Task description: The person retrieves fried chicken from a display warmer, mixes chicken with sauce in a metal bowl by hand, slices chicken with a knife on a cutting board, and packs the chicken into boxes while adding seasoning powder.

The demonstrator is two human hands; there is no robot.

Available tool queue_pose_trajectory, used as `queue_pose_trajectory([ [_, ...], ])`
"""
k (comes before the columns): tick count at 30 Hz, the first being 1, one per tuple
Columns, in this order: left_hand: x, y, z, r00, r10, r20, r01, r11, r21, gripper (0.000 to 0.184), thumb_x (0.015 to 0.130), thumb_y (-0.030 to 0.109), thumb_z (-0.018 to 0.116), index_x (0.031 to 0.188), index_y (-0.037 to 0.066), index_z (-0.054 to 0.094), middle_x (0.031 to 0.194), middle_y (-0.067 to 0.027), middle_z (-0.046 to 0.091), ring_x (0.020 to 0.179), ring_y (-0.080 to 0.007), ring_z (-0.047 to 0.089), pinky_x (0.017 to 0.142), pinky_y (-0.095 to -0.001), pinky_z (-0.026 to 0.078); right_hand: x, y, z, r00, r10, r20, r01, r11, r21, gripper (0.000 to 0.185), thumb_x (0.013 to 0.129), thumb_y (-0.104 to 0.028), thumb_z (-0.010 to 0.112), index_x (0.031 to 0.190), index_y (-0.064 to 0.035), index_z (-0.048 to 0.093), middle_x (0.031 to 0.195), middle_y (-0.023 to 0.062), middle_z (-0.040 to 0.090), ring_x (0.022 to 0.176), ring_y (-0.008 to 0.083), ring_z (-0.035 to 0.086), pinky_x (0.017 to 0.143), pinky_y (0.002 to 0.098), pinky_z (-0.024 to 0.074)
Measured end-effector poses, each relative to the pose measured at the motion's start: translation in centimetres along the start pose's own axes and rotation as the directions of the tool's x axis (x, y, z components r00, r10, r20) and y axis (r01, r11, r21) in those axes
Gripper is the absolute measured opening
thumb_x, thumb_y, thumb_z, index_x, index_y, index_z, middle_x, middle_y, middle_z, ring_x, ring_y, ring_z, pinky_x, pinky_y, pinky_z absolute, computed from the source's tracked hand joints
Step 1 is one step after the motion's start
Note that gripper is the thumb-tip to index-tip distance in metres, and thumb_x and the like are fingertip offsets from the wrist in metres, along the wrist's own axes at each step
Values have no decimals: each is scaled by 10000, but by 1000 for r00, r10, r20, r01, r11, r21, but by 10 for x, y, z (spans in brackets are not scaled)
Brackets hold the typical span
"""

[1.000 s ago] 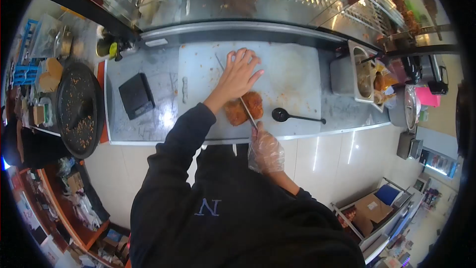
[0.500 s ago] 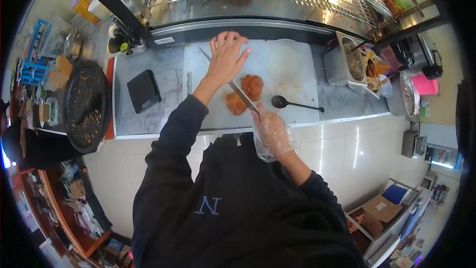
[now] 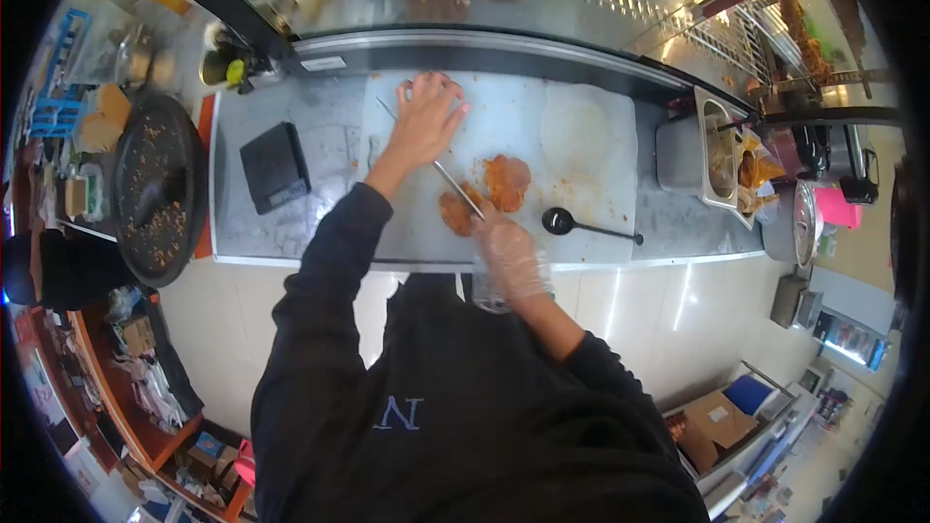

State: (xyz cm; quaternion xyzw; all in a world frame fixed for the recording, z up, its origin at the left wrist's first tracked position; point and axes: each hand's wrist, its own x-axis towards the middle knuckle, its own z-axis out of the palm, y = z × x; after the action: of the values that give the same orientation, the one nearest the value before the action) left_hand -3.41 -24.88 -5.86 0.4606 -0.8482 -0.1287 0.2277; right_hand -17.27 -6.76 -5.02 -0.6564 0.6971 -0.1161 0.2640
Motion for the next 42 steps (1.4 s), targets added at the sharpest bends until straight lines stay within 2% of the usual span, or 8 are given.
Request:
queue_pose_trajectory([
  [6, -4, 49, -35, 984, 19, -176, -29, 998, -58, 191, 881, 253, 517, 992, 102, 555, 1069, -78, 475, 1094, -270, 390, 924, -470, 241, -31, -17, -45, 995, 60, 78, -62, 998, 33, 254, 928, -278, 461, 1058, -65, 509, 700, 216, 597, 647, 410, 592, 564, 501, 454],
  [10, -25, 32, -16, 994, -5, -107, -1, 998, -59, 175, 894, 253, 496, 978, 112, 559, 1037, -65, 495, 1078, -259, 404, 919, -456, 248, -37, -32, -38, 961, 201, 189, -195, 979, -51, 251, 936, -287, 444, 1051, -76, 520, 703, 219, 599, 657, 406, 597, 565, 504, 458],
  [22, -15, -7, -13, 996, 51, -78, -55, 997, -49, 162, 908, 252, 468, 931, 119, 556, 997, -49, 508, 1030, -245, 426, 894, -422, 259, -3, -26, 3, 1000, -18, 12, 17, 999, 27, 258, 924, -275, 465, 1072, -71, 521, 716, 214, 604, 680, 381, 613, 586, 490, 479],
  [27, 29, 61, -47, 969, 160, -188, -205, 947, -246, 176, 907, 248, 472, 912, 93, 556, 900, -53, 553, 915, -245, 485, 826, -382, 315, -35, -22, -57, 993, 113, -42, -110, 991, 72, 251, 919, -252, 491, 1032, -28, 508, 725, 251, 592, 693, 425, 589, 585, 500, 446],
  [33, 66, 95, 6, 889, 455, 49, -393, 814, -428, 208, 928, 233, 442, 899, 67, 564, 865, -68, 570, 875, -246, 513, 790, -371, 348, -44, -16, -40, 934, 271, -232, -227, 953, 200, 206, 932, -187, 435, 1039, -20, 486, 679, 266, 574, 661, 451, 577, 540, 511, 432],
  [36, 62, 84, 30, 896, 444, -1, -407, 820, -401, 223, 938, 235, 427, 887, 62, 560, 801, -81, 563, 856, -247, 516, 776, -375, 356, -38, -13, -29, 922, 368, -123, -349, 925, 151, 180, 936, -190, 421, 1008, -31, 468, 677, 247, 582, 656, 431, 590, 537, 502, 444],
  [39, 62, 75, 36, 882, 389, 266, -295, 895, -334, 238, 941, 241, 421, 866, 55, 549, 740, -99, 552, 809, -263, 524, 769, -381, 363, -29, -15, -24, 891, 453, -24, -451, 890, 63, 160, 942, -200, 409, 978, -50, 453, 689, 225, 594, 656, 415, 600, 545, 494, 464],
  [42, 61, 69, 39, 890, 385, 245, -281, 885, -372, 234, 945, 237, 414, 851, 50, 520, 702, -124, 539, 751, -290, 526, 759, -394, 369, -25, -21, -25, 884, 467, 3, -467, 884, 23, 163, 938, -204, 412, 995, -58, 456, 703, 207, 605, 660, 404, 607, 552, 483, 482],
])
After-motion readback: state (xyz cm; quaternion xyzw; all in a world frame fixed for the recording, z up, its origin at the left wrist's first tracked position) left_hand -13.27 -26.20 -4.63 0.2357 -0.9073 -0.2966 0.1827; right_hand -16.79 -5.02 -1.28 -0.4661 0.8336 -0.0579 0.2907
